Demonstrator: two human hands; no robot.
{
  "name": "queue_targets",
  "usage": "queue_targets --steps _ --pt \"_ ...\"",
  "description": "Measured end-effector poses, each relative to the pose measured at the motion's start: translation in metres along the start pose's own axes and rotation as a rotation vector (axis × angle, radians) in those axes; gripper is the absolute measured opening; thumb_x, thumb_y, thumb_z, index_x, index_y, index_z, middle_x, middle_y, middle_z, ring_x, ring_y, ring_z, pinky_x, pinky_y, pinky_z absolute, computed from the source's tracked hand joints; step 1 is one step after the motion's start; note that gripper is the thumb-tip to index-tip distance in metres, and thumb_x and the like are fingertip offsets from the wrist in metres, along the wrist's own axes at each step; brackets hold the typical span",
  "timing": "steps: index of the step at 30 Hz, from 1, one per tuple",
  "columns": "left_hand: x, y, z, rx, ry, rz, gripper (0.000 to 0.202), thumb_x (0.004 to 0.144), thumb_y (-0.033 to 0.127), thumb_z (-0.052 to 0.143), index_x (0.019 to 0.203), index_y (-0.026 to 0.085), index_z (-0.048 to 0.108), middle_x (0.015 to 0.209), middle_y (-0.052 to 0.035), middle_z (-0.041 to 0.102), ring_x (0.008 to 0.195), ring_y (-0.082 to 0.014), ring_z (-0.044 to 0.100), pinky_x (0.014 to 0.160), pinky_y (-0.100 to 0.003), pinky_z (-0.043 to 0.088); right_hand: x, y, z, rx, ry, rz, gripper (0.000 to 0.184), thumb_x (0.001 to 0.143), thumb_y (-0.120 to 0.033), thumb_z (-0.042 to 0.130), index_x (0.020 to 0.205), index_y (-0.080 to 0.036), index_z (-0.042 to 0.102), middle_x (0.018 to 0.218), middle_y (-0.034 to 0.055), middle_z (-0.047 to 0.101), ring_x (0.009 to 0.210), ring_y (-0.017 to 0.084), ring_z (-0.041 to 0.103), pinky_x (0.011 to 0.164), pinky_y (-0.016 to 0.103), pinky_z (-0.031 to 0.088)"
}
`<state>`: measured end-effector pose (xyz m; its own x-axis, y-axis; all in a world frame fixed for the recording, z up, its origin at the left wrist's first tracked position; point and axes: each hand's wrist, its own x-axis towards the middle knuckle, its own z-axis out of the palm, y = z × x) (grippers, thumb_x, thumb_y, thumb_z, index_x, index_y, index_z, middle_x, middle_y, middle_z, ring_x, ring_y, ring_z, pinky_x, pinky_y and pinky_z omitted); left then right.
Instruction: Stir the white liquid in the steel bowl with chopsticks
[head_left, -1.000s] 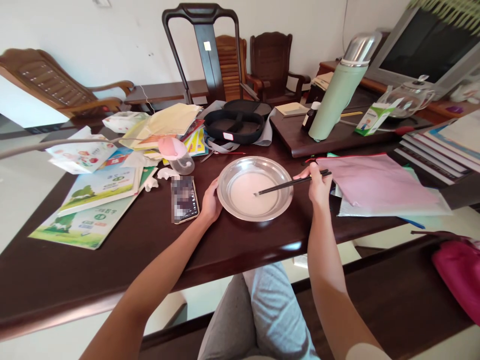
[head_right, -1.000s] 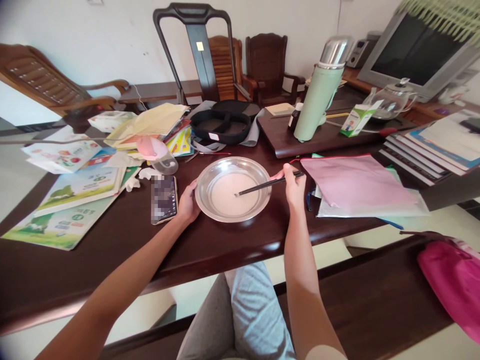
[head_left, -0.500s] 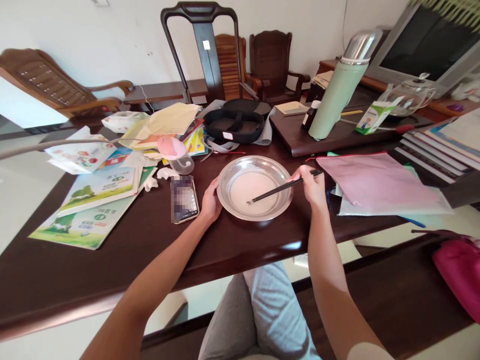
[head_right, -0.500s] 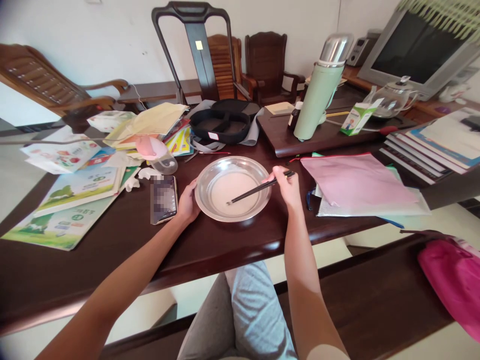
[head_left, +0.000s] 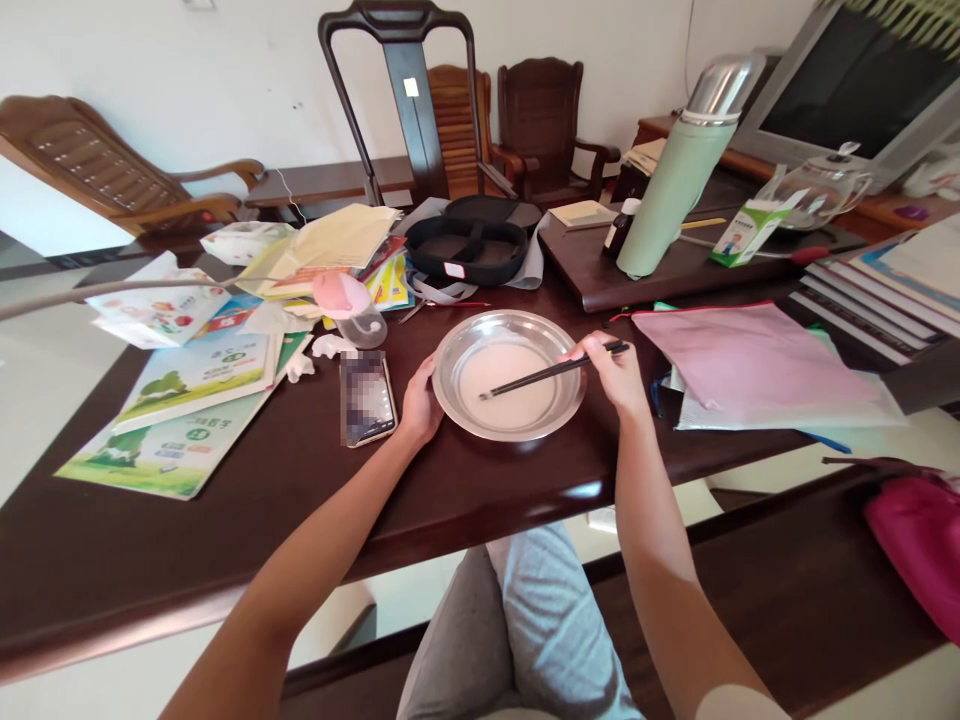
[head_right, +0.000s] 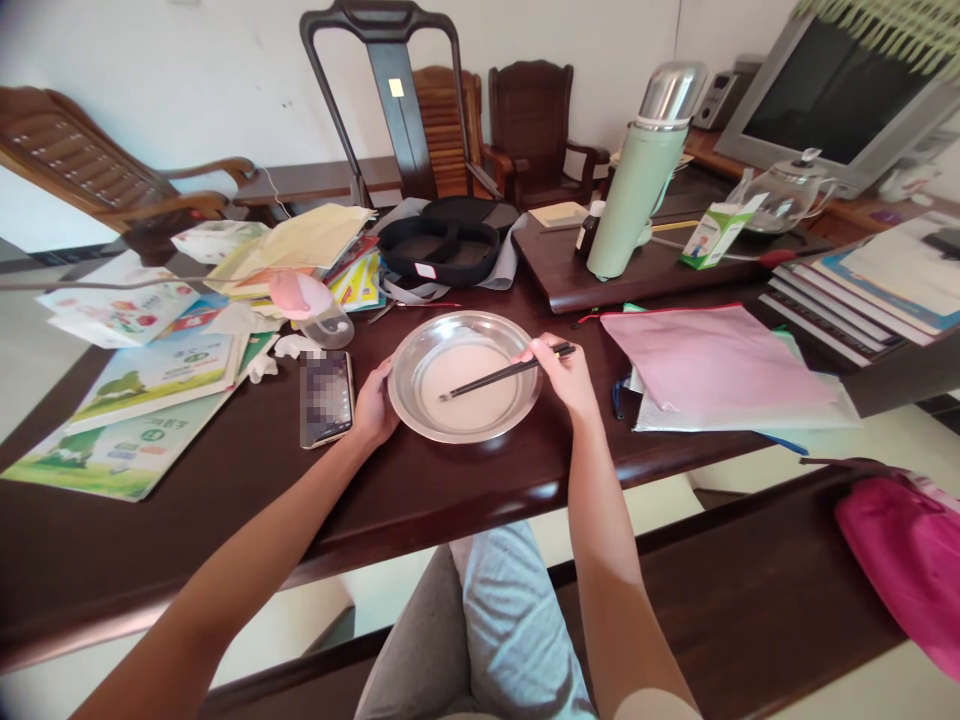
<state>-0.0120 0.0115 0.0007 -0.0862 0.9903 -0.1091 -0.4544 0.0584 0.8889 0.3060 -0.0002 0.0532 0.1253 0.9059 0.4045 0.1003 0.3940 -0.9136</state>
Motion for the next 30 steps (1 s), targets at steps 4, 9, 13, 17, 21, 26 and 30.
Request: queue_targets --steps 4,9,13,17,21,26,30 --pt "-0.0009 0.0011 0.0013 -0.001 0.002 -0.002 0.040 0.081 0.051 0.086 0.111 0.024 0.084 0.124 -0.0087 0.090 0.137 -0.0396 0.077 0.121 -0.052 0.061 0.0018 0.0013 -0.0026 -0.021 0.146 -0.017 0.070 0.087 -0.096 0.080 0.066 -0.030 0.071 0.065 0.0016 0.080 0.072 0.030 0.086 0.083 0.048 0.073" --pt "-0.0019 0.0023 0.0021 0.022 0.006 -0.005 0.044 0.080 0.053 0.085 0.113 0.024 0.082 0.124 -0.0102 0.089 0.140 -0.0422 0.076 0.122 -0.055 0.061 0.0016 0.0044 -0.0047 0.025 0.150 0.011 0.074 0.088 -0.096 0.079 0.059 -0.031 0.060 0.055 0.0017 0.072 0.068 0.030 0.084 0.076 0.045 0.072" --pt "-0.0018 0.0017 0.0016 0.019 0.004 -0.002 0.045 0.082 0.052 0.084 0.118 0.024 0.083 0.126 -0.0102 0.089 0.140 -0.0421 0.076 0.122 -0.055 0.061 -0.0003 0.0019 -0.0007 -0.030 0.005 0.004 0.069 0.087 -0.095 0.081 0.067 -0.030 0.072 0.064 0.0020 0.078 0.073 0.030 0.085 0.080 0.046 0.072" --pt "-0.0017 0.0013 0.0013 0.013 0.016 -0.011 0.046 0.087 0.050 0.083 0.124 0.024 0.085 0.124 -0.0083 0.091 0.135 -0.0395 0.079 0.119 -0.052 0.063 0.0014 0.0043 -0.0028 -0.013 0.155 -0.039 0.066 0.092 -0.091 0.079 0.069 -0.030 0.071 0.066 0.0027 0.079 0.076 0.030 0.086 0.083 0.047 0.073" --pt "-0.0017 0.0014 0.0011 0.009 0.016 -0.008 0.043 0.087 0.048 0.084 0.122 0.024 0.086 0.123 -0.0073 0.091 0.134 -0.0386 0.080 0.119 -0.051 0.063 0.0010 0.0044 -0.0044 0.038 0.188 -0.027 0.072 0.093 -0.093 0.077 0.060 -0.030 0.063 0.056 0.0020 0.072 0.070 0.030 0.085 0.077 0.045 0.072" --pt "-0.0024 0.0020 0.0017 0.004 0.007 -0.001 0.042 0.085 0.048 0.084 0.120 0.024 0.085 0.128 -0.0096 0.090 0.143 -0.0419 0.076 0.124 -0.054 0.061 -0.0008 -0.0020 -0.0007 -0.015 0.024 -0.008 0.069 0.087 -0.095 0.082 0.067 -0.029 0.074 0.064 0.0025 0.080 0.068 0.028 0.084 0.079 0.045 0.071" --pt "-0.0030 0.0027 0.0019 -0.003 0.004 -0.004 0.041 0.083 0.049 0.086 0.114 0.022 0.085 0.126 -0.0104 0.090 0.142 -0.0423 0.076 0.124 -0.054 0.061 0.0018 0.0002 -0.0032 -0.006 0.166 -0.024 0.071 0.087 -0.096 0.080 0.064 -0.030 0.069 0.065 0.0020 0.080 0.069 0.028 0.085 0.081 0.045 0.072"
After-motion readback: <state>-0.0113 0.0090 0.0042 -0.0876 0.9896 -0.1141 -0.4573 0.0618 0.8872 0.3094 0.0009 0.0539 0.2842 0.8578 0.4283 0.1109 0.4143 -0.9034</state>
